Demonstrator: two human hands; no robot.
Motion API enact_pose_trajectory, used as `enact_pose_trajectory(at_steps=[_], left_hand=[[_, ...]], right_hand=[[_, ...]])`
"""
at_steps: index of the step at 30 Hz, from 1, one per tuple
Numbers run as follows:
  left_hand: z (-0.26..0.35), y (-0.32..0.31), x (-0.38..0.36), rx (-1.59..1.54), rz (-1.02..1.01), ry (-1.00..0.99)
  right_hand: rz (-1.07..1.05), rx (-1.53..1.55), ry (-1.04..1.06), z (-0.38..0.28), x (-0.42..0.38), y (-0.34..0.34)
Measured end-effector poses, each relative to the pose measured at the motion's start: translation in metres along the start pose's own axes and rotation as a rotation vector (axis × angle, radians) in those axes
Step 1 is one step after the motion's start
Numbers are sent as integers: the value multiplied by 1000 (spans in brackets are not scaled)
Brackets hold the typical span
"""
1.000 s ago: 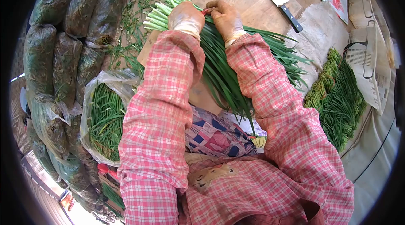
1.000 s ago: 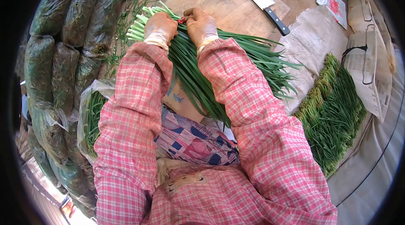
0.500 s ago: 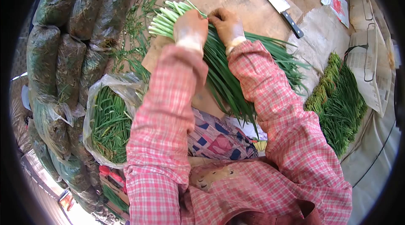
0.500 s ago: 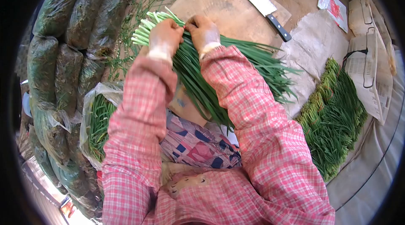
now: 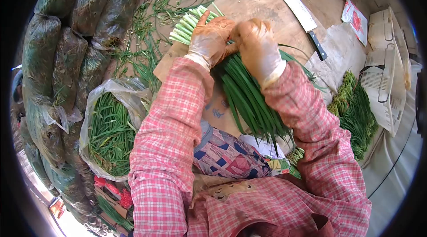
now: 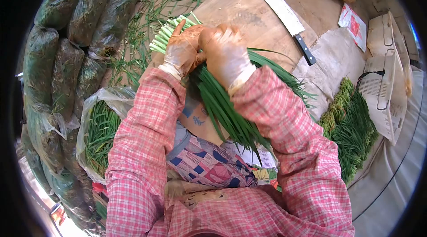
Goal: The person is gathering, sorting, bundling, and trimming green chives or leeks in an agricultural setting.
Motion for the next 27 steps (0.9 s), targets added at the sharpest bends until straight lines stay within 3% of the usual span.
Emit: enact_pose_trajectory(at_steps=[3,4,6,9,10,11,12,13,14,16,17,20,21,22,24,26,27], left_hand=[[-6,-8,-1,62,-20,18],[-8,-10,0,90,-19,18],[-9,-10,-2,83,19,5],[-7,-8,-5,117,56,-59],[0,1,-2,22,26,-34],[3,6,1,16,34,-41],[8,5,2,0,27,-56],[9,8,1,-34,21,-50],[8,13,2,-44,13,-61],[16,20,4,-73,-27,-85],[16,18,13,-57,-170,-42],[55,8,52,17,-218,-218],[62,-22,62,99,-407,-276],[57,-46,65,11,-502,-195],[38,-88,59,-160,-697,-5],[40,-78,50,-144,-748,41],[39,-73,41,-172,-803,94]], right_hand=[[-53,-144,58,-29,-19,-10],[22,-126,51,-37,-22,-7],[95,-118,26,-44,-23,-3],[11,-28,-95,-45,-30,-1],[-903,-27,143,-94,-39,-27],[-588,-20,415,-147,-42,11],[-175,471,413,-167,-53,46],[5,724,181,-159,-56,60],[-55,633,73,-152,-79,34],[-638,1389,-661,-119,-121,-51],[-685,1544,-898,-116,-138,-66],[-511,1989,-1297,-124,-155,-101],[-337,2055,-1306,-119,-149,-109],[-168,2119,-1302,-110,-146,-116],[-33,2316,-1297,-98,-151,-130],[259,2267,-1260,-72,-142,-113],[240,2459,-1240,-75,-138,-111]])
Point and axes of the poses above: each hand's wrist, its own x-axis towards the middle knuckle, its own y-axis out of the back of the hand, z = x × y, the point moved 9 cm from there along x, towards the middle knuckle, and after that the axes turned 11 degrees about -x, right-handed, at the moved point
